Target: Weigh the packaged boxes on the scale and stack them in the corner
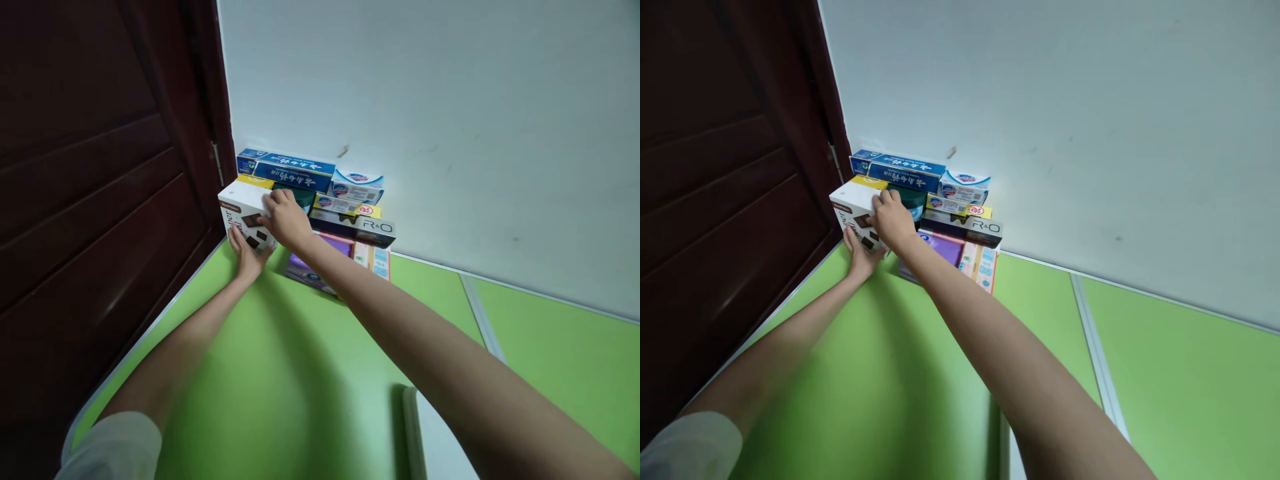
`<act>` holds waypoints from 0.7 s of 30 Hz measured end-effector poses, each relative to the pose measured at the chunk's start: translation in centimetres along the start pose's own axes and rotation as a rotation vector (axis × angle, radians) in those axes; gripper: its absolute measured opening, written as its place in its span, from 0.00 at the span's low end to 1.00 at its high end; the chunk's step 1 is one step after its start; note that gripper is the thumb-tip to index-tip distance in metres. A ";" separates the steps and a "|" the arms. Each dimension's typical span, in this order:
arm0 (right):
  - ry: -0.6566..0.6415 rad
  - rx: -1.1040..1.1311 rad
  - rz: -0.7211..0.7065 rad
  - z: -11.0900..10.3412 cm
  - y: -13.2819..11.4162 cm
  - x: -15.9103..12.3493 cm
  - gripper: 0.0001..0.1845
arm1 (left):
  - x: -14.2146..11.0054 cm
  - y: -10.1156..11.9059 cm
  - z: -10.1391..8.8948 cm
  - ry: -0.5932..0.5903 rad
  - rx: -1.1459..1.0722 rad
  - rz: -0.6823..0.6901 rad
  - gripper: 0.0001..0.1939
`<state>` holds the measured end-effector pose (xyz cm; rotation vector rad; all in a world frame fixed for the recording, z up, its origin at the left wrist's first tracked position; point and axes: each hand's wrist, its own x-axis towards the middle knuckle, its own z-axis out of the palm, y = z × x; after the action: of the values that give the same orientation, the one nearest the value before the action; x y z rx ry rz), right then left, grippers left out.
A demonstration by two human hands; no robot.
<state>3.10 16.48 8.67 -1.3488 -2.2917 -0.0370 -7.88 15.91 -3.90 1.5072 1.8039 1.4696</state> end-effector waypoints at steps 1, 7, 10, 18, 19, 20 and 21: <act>-0.002 0.001 0.002 0.1 0.0 0.1 0.22 | 0.0 0.0 0.0 -0.002 0.001 -0.011 0.61; -0.057 0.045 0.032 -0.3 -0.4 0.2 0.28 | -0.5 1.2 -0.6 -0.046 -0.012 -0.061 0.60; -0.041 0.099 0.048 -1.6 -0.1 -1.9 0.33 | -2.2 2.1 -1.9 -0.102 -0.025 -0.054 0.53; -0.258 0.440 0.148 -5.8 0.7 -19.0 0.13 | -14.3 4.6 -6.6 -0.572 -0.025 0.158 0.34; -0.279 0.487 0.177 -6.3 0.3 -21.3 0.13 | -15.8 5.3 -7.2 -0.661 -0.014 0.181 0.32; -0.286 0.535 0.201 -6.9 -0.1 -23.3 0.13 | -17.2 6.0 -7.7 -0.739 -0.008 0.193 0.31; -0.284 0.582 0.221 -7.4 -0.6 -25.2 0.13 | -18.5 6.8 -8.2 -0.810 -0.008 0.201 0.30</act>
<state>15.56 -6.35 4.93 -1.3289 -2.1014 0.8726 -4.32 -4.89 -0.80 1.9366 1.1754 0.7349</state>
